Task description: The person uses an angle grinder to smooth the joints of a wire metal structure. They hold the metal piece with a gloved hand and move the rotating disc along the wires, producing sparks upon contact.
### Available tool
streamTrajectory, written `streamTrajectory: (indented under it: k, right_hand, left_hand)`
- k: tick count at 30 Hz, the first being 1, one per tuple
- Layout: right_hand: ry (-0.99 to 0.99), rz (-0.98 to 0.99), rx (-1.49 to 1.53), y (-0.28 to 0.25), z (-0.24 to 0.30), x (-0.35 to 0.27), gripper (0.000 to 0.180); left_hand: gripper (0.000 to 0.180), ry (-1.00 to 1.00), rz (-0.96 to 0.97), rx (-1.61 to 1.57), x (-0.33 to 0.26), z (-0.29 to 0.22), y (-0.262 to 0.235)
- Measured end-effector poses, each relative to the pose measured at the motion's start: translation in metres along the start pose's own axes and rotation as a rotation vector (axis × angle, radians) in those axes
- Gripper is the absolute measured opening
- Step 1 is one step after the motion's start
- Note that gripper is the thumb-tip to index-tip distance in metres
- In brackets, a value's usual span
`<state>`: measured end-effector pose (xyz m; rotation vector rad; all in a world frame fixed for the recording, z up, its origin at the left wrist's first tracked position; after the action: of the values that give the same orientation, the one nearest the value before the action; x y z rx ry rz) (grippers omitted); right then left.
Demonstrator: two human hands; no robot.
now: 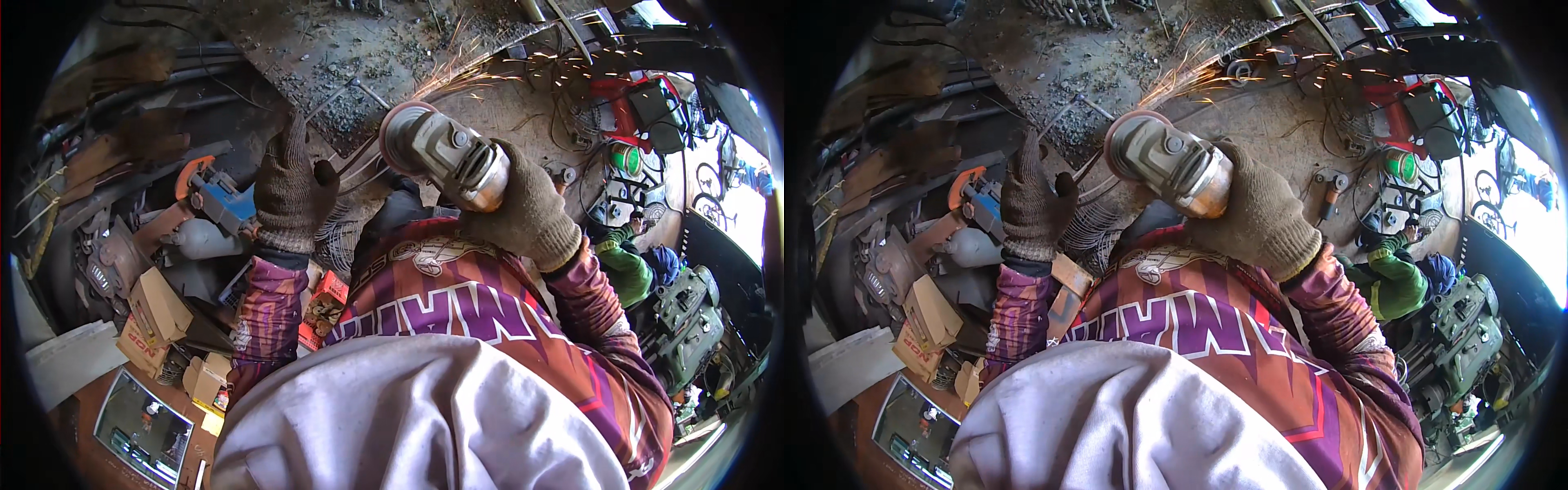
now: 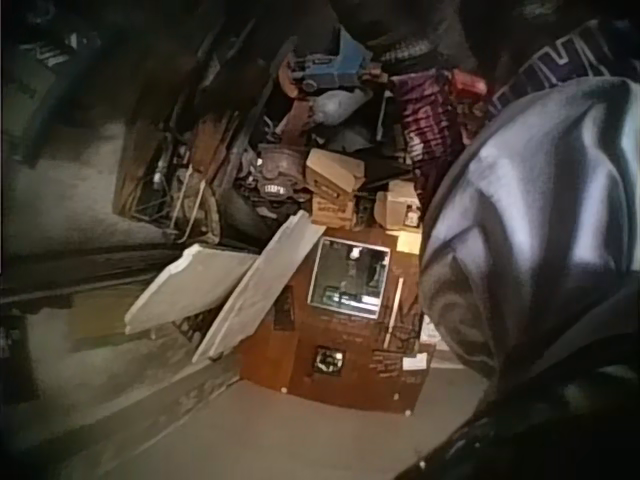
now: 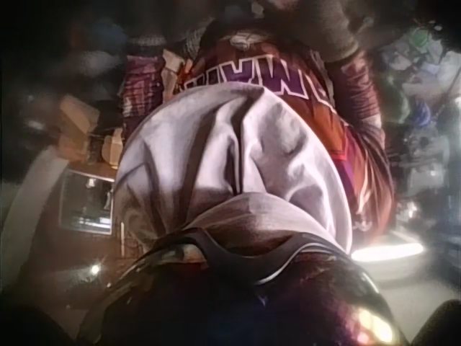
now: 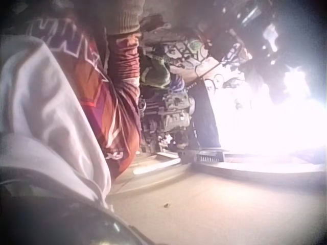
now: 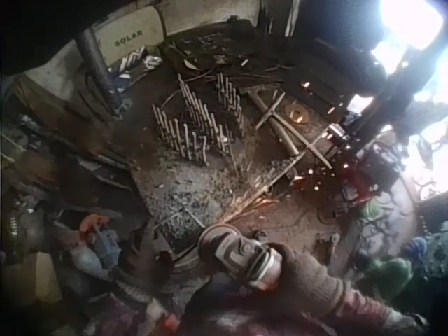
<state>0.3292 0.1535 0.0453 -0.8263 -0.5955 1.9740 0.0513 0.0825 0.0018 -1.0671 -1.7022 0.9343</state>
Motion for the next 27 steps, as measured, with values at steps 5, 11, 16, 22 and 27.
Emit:
streamTrajectory:
  k: [5,11,16,22,27]
  right_hand:
    - [0.053,-0.001,0.044,0.0,-0.01,-0.002,0.091]
    - [0.042,-0.039,-0.014,0.0,-0.005,-0.004,0.091]
    - [0.078,-0.03,0.013,0.002,-0.012,-0.002,0.091]
    - [0.112,-0.015,0.014,0.002,-0.011,-0.006,0.086]
    - [0.042,-0.076,0.053,0.007,-0.027,-0.021,0.082]
  left_hand:
    - [0.078,-0.045,0.047,-0.028,-0.001,0.003,0.003]
    - [0.08,-0.039,0.055,-0.015,0.0,0.002,0.003]
    - [0.082,-0.015,0.038,0.011,-0.001,0.002,0.003]
    - [0.083,-0.055,0.107,-0.001,0.003,0.001,-0.001]
    - [0.084,-0.044,0.104,-0.045,0.003,-0.002,-0.002]
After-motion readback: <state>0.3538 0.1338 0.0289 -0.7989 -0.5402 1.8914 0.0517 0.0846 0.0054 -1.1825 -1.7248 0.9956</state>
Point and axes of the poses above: each hand's wrist, its own x-axis towards the middle knuckle, its own y-axis out of the palm, z = x × y, the point moved 7 cm from there along x, towards the middle knuckle, and after that the axes turned 12 degrees about -z, right-handed, at the moved point
